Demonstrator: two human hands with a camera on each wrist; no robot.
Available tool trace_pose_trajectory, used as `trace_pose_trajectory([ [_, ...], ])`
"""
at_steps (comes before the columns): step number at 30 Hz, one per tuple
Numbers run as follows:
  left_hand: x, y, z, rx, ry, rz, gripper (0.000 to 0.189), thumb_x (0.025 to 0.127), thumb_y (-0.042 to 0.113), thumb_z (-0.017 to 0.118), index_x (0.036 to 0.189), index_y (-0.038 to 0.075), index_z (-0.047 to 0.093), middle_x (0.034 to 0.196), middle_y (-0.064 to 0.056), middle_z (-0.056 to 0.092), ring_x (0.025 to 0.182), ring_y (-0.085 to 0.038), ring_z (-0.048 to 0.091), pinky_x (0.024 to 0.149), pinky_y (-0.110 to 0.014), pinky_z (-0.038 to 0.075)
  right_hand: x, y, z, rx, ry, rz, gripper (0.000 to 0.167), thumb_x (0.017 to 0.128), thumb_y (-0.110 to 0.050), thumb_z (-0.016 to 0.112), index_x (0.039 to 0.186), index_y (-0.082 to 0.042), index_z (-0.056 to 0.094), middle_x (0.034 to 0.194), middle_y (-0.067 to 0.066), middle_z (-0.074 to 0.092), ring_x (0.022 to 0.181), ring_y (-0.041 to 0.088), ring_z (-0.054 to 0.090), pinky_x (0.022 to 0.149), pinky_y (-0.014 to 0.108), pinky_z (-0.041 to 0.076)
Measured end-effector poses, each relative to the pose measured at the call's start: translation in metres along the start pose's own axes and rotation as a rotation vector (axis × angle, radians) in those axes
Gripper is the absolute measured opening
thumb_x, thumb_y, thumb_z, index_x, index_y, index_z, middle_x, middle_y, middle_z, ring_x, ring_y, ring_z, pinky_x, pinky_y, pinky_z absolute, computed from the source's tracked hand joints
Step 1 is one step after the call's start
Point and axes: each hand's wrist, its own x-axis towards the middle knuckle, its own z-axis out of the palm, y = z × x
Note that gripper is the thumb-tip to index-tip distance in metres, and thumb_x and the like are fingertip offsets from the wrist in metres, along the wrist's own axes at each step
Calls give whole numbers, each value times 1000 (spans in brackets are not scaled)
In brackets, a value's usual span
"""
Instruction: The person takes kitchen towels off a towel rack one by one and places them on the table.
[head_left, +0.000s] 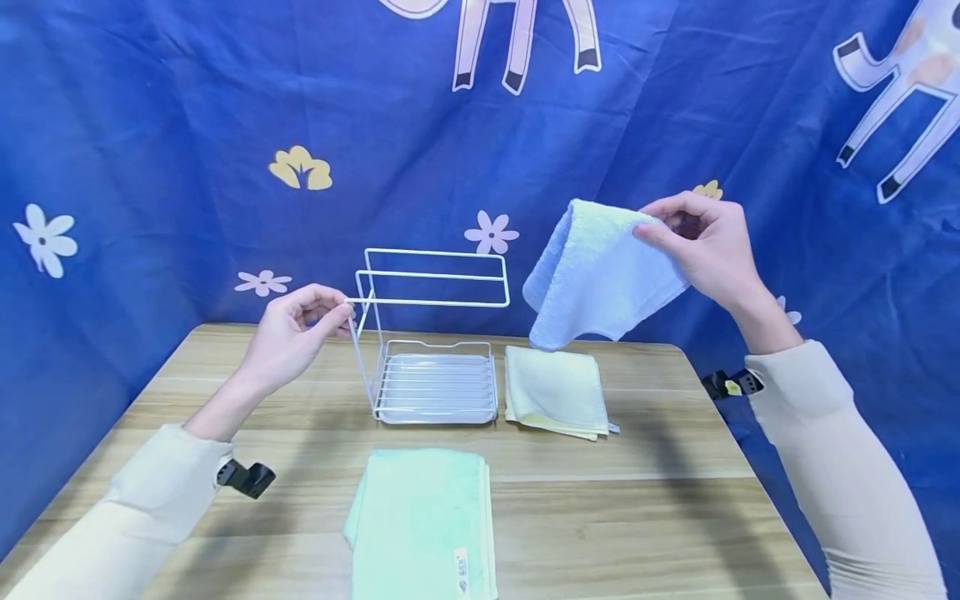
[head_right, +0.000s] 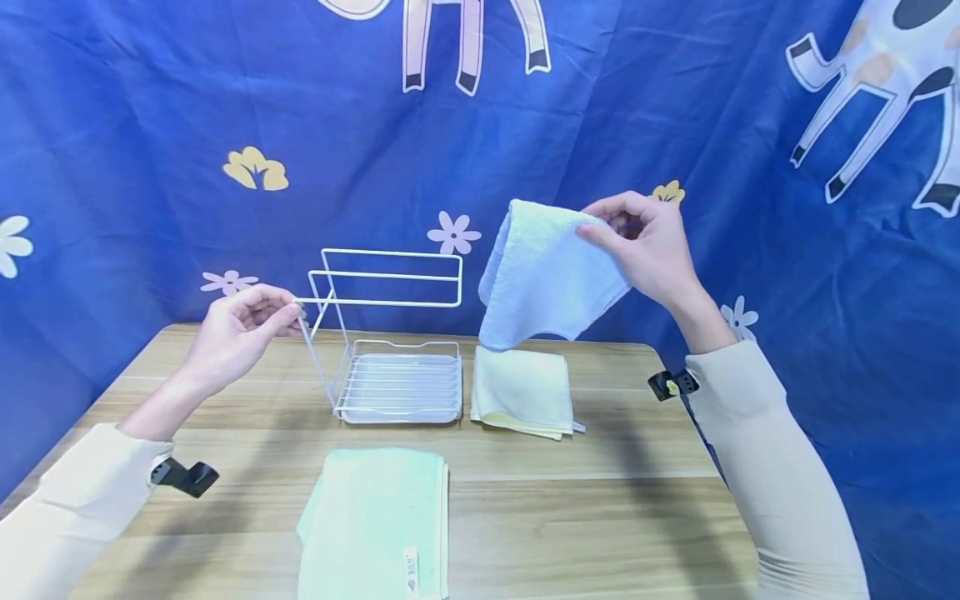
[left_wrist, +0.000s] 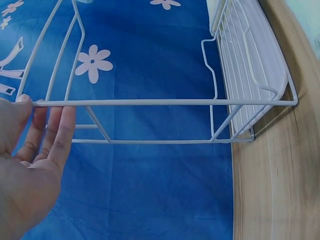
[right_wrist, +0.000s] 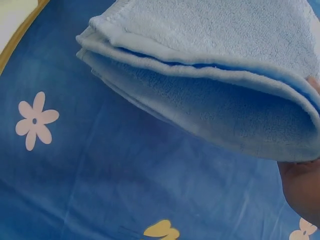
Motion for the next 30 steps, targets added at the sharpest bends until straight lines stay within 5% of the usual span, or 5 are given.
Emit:
trace_pose_trajectory([
  [11, -2, 0, 0, 16, -12, 8, 16, 105, 10, 65, 110, -5, 67, 89, 10, 73, 79, -3, 75, 74, -17, 64, -42, 11, -5, -79, -94, -15, 15, 93, -5, 80, 108, -5, 79, 78, -16, 68, 62, 9, 52, 50, 20, 41],
  [30, -3, 3, 1, -28, 0, -13, 6, 103, 6, 67, 107, 3, 68, 88, 13, 72, 78, -1, 74, 73, -17, 64, -119, 33, 21, -14, -208, 57, 18, 91, 0, 80, 104, -13, 80, 79, -6, 65, 61, 11, 53, 51, 25, 42],
])
